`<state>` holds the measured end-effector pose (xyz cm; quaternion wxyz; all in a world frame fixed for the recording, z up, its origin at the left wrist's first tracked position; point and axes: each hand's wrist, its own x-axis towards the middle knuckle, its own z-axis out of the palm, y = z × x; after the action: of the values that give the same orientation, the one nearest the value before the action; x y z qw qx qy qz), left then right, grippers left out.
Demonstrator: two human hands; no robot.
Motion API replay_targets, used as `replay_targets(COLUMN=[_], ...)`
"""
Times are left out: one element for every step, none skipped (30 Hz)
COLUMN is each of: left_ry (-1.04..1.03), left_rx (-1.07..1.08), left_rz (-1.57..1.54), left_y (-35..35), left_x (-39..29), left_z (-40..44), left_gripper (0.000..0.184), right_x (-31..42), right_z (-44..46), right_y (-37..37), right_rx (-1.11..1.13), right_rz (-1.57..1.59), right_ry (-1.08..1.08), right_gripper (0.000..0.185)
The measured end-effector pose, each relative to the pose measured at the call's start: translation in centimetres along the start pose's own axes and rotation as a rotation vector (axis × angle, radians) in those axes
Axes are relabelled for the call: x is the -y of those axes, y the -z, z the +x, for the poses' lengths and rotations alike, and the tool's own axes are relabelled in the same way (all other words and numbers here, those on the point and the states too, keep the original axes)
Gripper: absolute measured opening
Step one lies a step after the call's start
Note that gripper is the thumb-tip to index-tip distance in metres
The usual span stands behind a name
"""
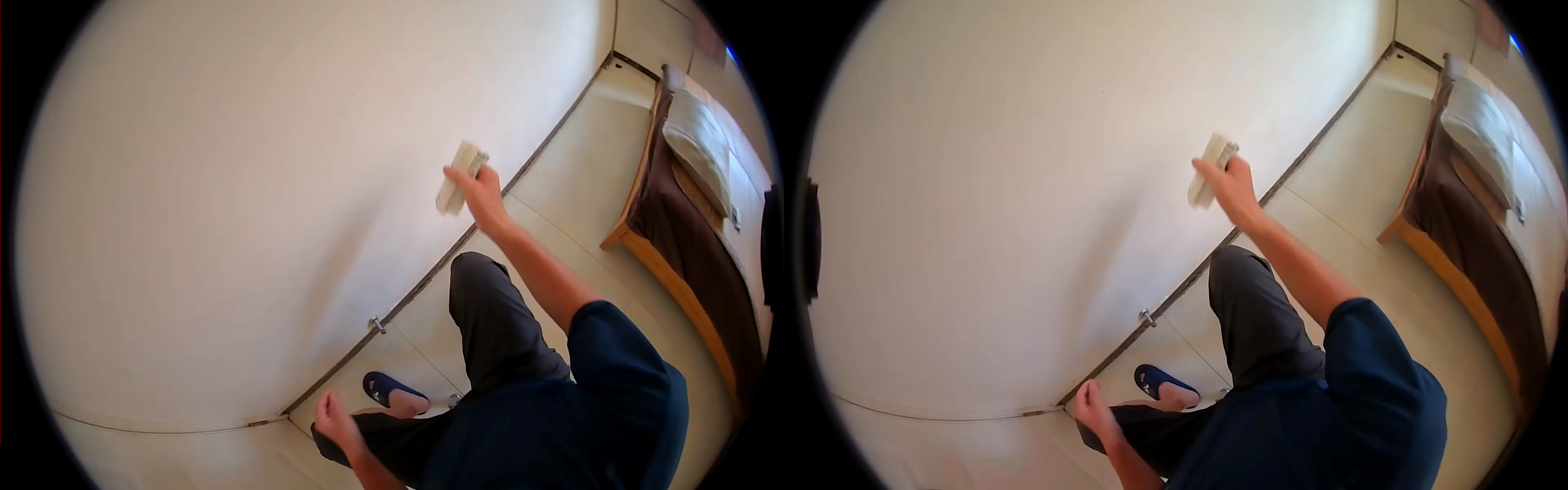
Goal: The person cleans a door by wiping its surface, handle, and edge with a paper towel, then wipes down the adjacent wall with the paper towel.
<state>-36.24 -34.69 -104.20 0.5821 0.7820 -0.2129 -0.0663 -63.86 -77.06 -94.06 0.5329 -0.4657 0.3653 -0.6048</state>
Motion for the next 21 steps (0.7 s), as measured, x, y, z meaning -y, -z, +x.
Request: replay_targets(left_ry=[-0.006,0.003,-0.008,-0.022,-0.044,-0.041,-0.232,-0.429,-0.434,-0.379,-0.322,-0.319,-0.128,0.061,0.068,0.070,0.074,0.083,0.088,0.093,0.096], left_rx=[-0.054,-0.062,-0.124,-0.184,-0.185,-0.187,-0.212,-0.237,-0.239,-0.259,-0.276,-0.274,-0.277,-0.279,-0.279,-0.264,-0.252,-0.262,-0.252,-0.238,-0.241], left_rz=[0.048,0.051,0.082,0.114,0.270,0.281,0.530,0.778,0.787,0.800,0.812,0.816,0.597,0.376,0.379,0.409,0.438,0.435,0.412,0.390,0.387], left_y=[2.0,3.3,4.4,5.2,5.2,5.4,5.7,6.1,6.8,7.4,7.6,7.3,7.0,6.8,6.4,5.9,5.4,4.8,4.2,4.0,4.2], left_x=[0.8,1.4,1.5,1.8,0.6,0.9,1.5,2.1,2.9,3.8,4.5,4.5,4.6,4.7,4.7,4.7,4.6,4.1,3.7,3.4,3.7], left_z=[0.3,0.0,-0.1,0.1,-0.5,-0.5,-0.5,-0.4,-0.3,-0.5,-0.5,-0.4,-0.5,-0.5,-0.1,0.5,1.0,1.4,1.7,2.1,2.4], left_gripper=[0.020,0.020,0.020,0.021,0.023,0.023,0.024,0.025,0.025,0.028,0.030,0.030,0.034,0.037,0.037,0.040,0.043,0.043,0.043,0.043,0.043], right_x=[-0.4,-0.9,-1.2,-1.7,-2.4,-3.4,-4.5,-6.0,-6.3,-6.6,-5.9,-4.9,-4.0,-2.6,-0.9,0.2,0.7,1.4,2.7,3.4,3.3], right_z=[1.6,3.3,4.7,5.9,6.8,7.5,8.0,8.6,8.8,8.6,7.5,6.5,5.9,5.8,5.9,6.3,7.8,9.8,11.4,12.3,12.5], right_y=[-0.7,-1.7,-2.8,-4.1,-5.8,-7.2,-8.7,-10.3,-11.6,-12.0,-12.3,-12.4,-12.5,-12.3,-12.3,-12.5,-12.1,-11.3,-10.3,-9.9,-10.2], right_rx=[0.011,-0.011,-0.037,-0.035,-0.004,0.026,0.028,0.011,-0.008,-0.010,0.088,0.186,0.243,0.245,0.196,0.150,0.090,0.031,-0.020,-0.075,-0.071], right_rz=[-0.003,-0.012,-0.017,-0.015,0.057,0.128,0.132,0.063,-0.006,-0.003,-0.055,-0.108,-0.105,-0.108,0.031,0.170,0.225,0.281,0.304,0.325,0.324], right_ry=[-0.010,-0.007,-0.002,-0.007,-0.009,-0.016,-0.024,0.015,0.054,0.048,0.071,0.095,0.064,0.058,0.081,0.105,0.082,0.062,0.058,0.053,0.054], right_gripper=[0.029,0.031,0.032,0.032,0.035,0.037,0.037,0.039,0.040,0.040,0.040,0.040,0.038,0.038,0.036,0.034,0.031,0.029,0.026,0.024,0.024])
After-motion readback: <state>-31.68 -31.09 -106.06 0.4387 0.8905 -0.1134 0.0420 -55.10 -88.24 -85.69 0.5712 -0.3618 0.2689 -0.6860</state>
